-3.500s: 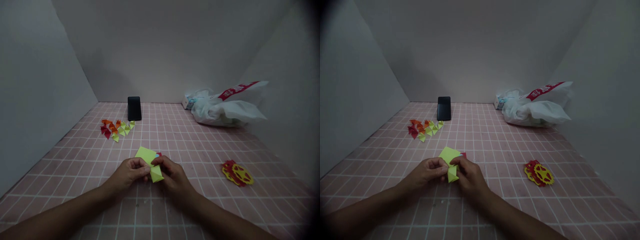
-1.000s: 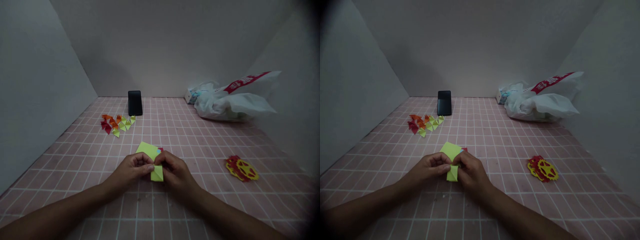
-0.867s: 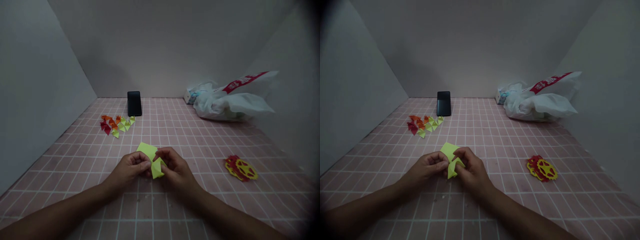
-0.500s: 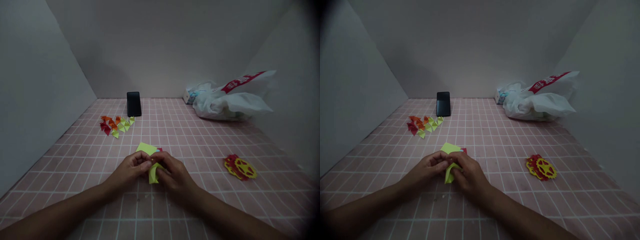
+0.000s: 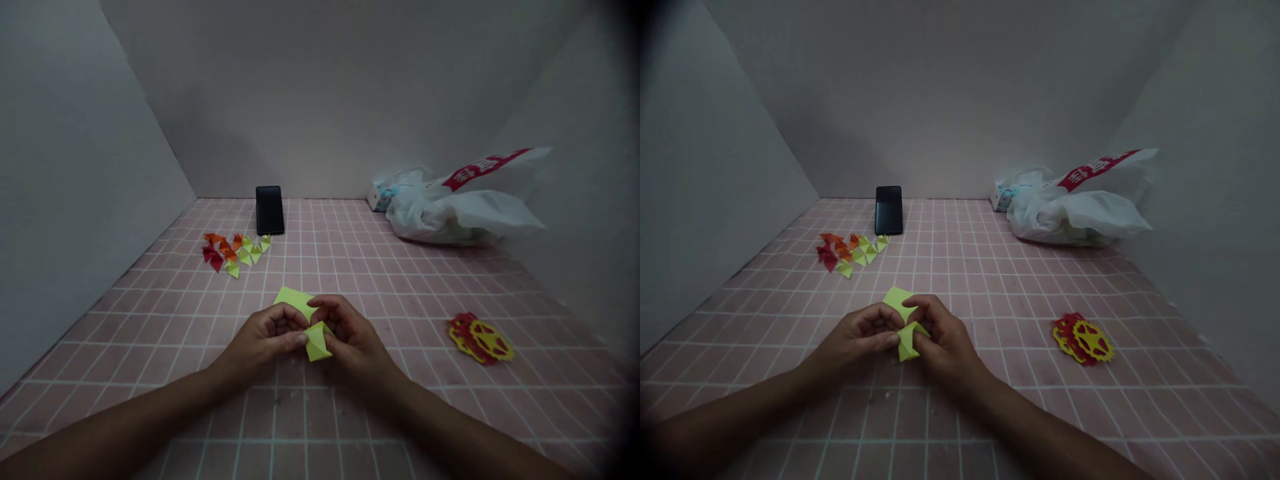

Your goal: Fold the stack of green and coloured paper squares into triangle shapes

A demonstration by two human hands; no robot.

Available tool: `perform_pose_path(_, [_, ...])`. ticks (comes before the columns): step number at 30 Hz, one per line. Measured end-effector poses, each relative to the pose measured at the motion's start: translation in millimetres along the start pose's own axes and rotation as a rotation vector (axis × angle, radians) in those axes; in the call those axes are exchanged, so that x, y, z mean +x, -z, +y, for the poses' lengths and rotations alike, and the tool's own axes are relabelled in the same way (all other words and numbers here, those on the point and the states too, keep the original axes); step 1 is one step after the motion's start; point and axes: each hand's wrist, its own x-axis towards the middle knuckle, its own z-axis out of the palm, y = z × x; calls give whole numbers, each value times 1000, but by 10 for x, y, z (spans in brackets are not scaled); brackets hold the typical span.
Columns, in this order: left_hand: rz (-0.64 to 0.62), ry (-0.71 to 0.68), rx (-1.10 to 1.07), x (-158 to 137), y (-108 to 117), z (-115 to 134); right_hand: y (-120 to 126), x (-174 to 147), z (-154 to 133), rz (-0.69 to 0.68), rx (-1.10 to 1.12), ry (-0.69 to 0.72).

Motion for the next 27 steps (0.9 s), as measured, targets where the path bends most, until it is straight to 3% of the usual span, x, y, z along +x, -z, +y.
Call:
perform_pose_path(10, [-28,101,17,3,24,-19,44,-44,30,-14,-275,83])
perform_pose_path(13, [-9,74,16,1,17,-13,30,-37,10,22,-231,90])
perform_pose_path(18, [140,46,-66,3,5,15,28,0,-31,133,15,98])
perform_pose_path(24, [168,-11,-128,4,13,-41,33,15,46,6,19,21])
perform_pose_path(27, [133,-11,-85,6,25,-75,24,11,31,35,-33,10])
